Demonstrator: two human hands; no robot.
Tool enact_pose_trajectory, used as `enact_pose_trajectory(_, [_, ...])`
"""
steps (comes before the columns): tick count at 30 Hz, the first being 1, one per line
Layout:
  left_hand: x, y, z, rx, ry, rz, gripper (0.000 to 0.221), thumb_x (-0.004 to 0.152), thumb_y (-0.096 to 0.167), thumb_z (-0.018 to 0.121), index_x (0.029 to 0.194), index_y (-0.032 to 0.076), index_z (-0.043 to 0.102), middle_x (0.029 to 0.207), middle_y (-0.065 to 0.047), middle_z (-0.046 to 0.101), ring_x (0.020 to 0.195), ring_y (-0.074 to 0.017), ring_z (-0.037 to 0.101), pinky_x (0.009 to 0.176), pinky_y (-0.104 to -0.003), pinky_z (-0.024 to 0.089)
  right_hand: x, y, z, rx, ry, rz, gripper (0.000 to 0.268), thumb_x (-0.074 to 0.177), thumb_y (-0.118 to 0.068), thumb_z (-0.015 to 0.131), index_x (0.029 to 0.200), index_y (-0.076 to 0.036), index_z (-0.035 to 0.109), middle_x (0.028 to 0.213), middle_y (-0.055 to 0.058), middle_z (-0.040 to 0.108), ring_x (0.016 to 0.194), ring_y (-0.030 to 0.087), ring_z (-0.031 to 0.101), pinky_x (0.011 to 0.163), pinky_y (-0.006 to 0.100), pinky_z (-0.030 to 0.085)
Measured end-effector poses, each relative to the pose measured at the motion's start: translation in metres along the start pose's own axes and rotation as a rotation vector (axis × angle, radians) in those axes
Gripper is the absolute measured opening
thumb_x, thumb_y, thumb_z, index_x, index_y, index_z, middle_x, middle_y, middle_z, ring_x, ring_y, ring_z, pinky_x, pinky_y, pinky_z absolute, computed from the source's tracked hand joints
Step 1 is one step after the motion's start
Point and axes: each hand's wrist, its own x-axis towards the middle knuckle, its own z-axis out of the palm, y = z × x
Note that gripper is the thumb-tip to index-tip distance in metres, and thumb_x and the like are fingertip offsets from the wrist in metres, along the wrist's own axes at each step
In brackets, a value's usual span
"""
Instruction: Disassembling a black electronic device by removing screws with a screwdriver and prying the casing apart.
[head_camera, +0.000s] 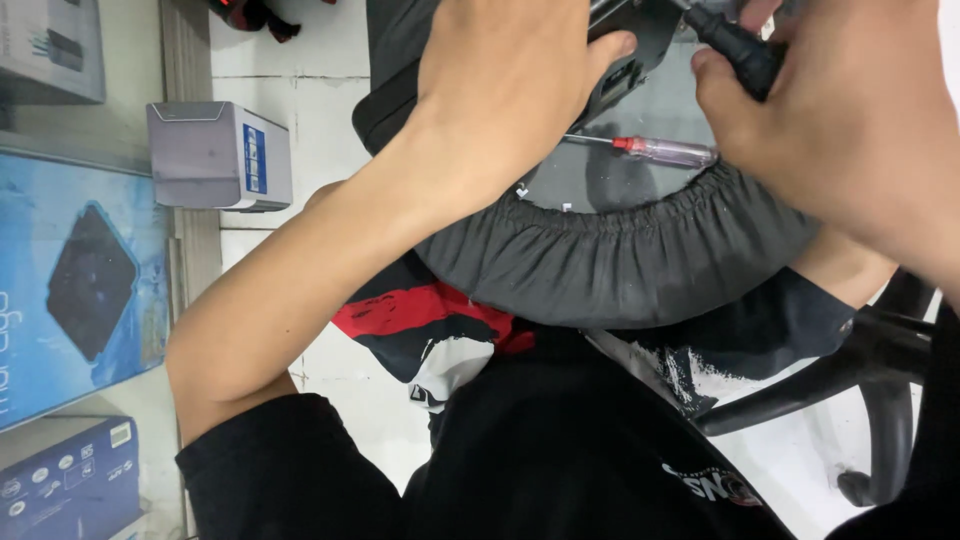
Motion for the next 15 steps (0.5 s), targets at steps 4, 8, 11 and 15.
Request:
enact_pose_trajectory(4, [0.000,-0.002,-0.002,0.067,0.022,0.027,0.050,0.094,0.071,0.074,0.097,0.021,0.066,0.081,0.006,0.063,0.071,-0.0162,0.062,0.054,-0.031,0.047,-0.008,-0.011,0.008,-0.752,0.124,-0.226,0.021,0.127,-0.034,0.069,0.130,-0.015,0.062,0.121,0.003,0.062,0.094,0.020,0.065,0.053,0.031,0.050])
enact_pose_trajectory(8, [0.003,-0.008,-0.004,0.017,-0.042,0.021,0.055,0.094,0.073,0.074,0.096,0.018,0.067,0.082,0.002,0.065,0.071,-0.0202,0.065,0.055,-0.034,0.051,0.020,-0.035,-0.020,0.419,-0.126,0.227,0.016,0.121,0.002,0.055,0.105,0.002,0.054,0.090,0.008,0.065,0.050,0.017,0.059,0.050,0.027,0.046])
enact_pose_trajectory(11, [0.009,-0.017,-0.018,-0.362,-0.143,-0.009,0.057,0.093,0.052,0.087,0.113,0.005,0.062,0.105,-0.015,0.069,0.084,-0.0453,0.066,0.058,-0.054,0.055,0.017,-0.044,-0.038,0.511,-0.240,0.436,0.021,0.125,-0.014,0.048,0.109,-0.004,0.058,0.078,0.007,0.061,0.051,0.015,0.045,0.043,0.028,0.038])
enact_pose_trajectory(15, [0.010,-0.027,-0.024,-0.360,-0.269,-0.053,0.063,0.097,0.055,0.082,0.121,0.002,0.059,0.116,-0.022,0.065,0.097,-0.0528,0.062,0.064,-0.064,0.054,-0.009,-0.029,-0.034,0.217,-0.133,0.145,0.015,0.119,-0.004,0.053,0.130,0.003,0.059,0.086,0.005,0.069,0.082,0.021,0.066,0.076,0.038,0.047])
